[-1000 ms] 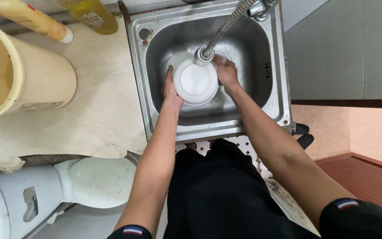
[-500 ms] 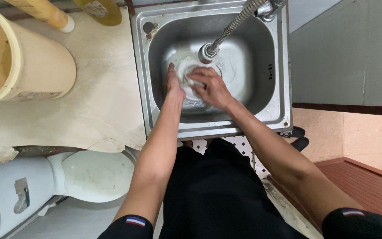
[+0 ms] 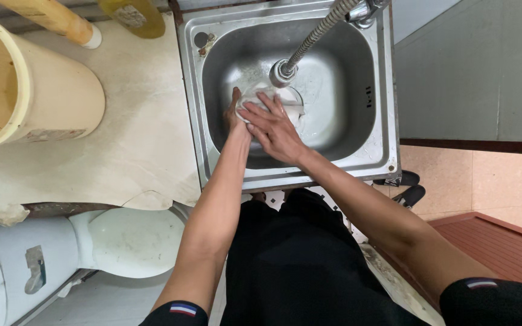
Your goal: The person assembles a meal in a styrofoam container by adding sauces, sliced vegetables, and cooked meat using tongs and scissors. The person then closes the container, places it in a plastic bag, and washes several buckets in a sink.
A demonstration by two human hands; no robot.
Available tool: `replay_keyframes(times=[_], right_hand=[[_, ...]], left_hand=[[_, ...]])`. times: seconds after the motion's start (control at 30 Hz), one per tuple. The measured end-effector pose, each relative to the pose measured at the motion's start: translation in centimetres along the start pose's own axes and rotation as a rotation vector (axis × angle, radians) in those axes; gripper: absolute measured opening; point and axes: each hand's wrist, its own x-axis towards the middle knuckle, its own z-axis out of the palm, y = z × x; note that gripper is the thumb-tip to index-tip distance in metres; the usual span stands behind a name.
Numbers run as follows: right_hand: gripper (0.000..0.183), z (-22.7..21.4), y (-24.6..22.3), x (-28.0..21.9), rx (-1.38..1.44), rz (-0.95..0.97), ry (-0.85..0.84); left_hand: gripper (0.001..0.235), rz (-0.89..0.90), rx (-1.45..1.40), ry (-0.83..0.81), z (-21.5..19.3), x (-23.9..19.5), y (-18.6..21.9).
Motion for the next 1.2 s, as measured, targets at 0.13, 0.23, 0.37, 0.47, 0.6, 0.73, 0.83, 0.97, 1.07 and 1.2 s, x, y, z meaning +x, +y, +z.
replay_keyframes(times=[0.13, 0.23, 0.37, 0.47, 0.6, 0.73, 0.83, 0.97, 1.07, 1.2], right_hand=[[0.030, 1.5, 2.9, 2.8, 0.025, 0.084, 0.017], [0.040, 2.7, 6.7, 3.7, 0.284, 0.784, -0.164], [0.049, 4.9, 10.8, 2.7, 1.270, 1.273, 0.208], [0.047, 6.9, 11.0, 1.1, 1.540, 1.492, 0.354], [0.049, 9.9, 8.3, 0.5, 1.798, 1.424, 0.379], [0.041, 9.2, 7.9, 0.7, 1.723, 1.440, 0.291], [0.031, 6.1, 9.4, 0.3, 1.513, 1.355, 0.135], [0.026, 1.6, 11.0, -1.0, 1.302, 1.223, 0.212], [0.026, -0.3, 10.3, -1.3, 1.032, 1.130, 0.268], [0.024, -2.4, 8.3, 0.4, 1.256, 1.095, 0.382]], left_hand=[[0.040, 0.328, 0.171, -0.128, -0.6, -2.2, 0.1], [0.078, 0.308, 0.796, 0.113, -0.8, -4.3, 1.2], [0.076, 0.290, 0.506, 0.136, -0.4, -6.9, 2.6], [0.068, 0.266, 0.234, 0.181, 1.1, -8.5, 3.4], [0.064, 0.407, 0.210, 0.218, 4.1, -10.6, 3.4], [0.053, 0.676, 0.396, -0.031, 5.4, -11.4, 3.6], [0.033, 0.950, 0.907, -0.115, 4.7, -11.1, 3.7], [0.018, 1.204, 1.189, -0.389, 4.3, -9.8, 2.8], [0.011, 1.243, 1.465, -0.513, 4.5, -8.9, 2.2], [0.011, 1.003, 1.777, -0.549, 4.1, -8.7, 1.7]])
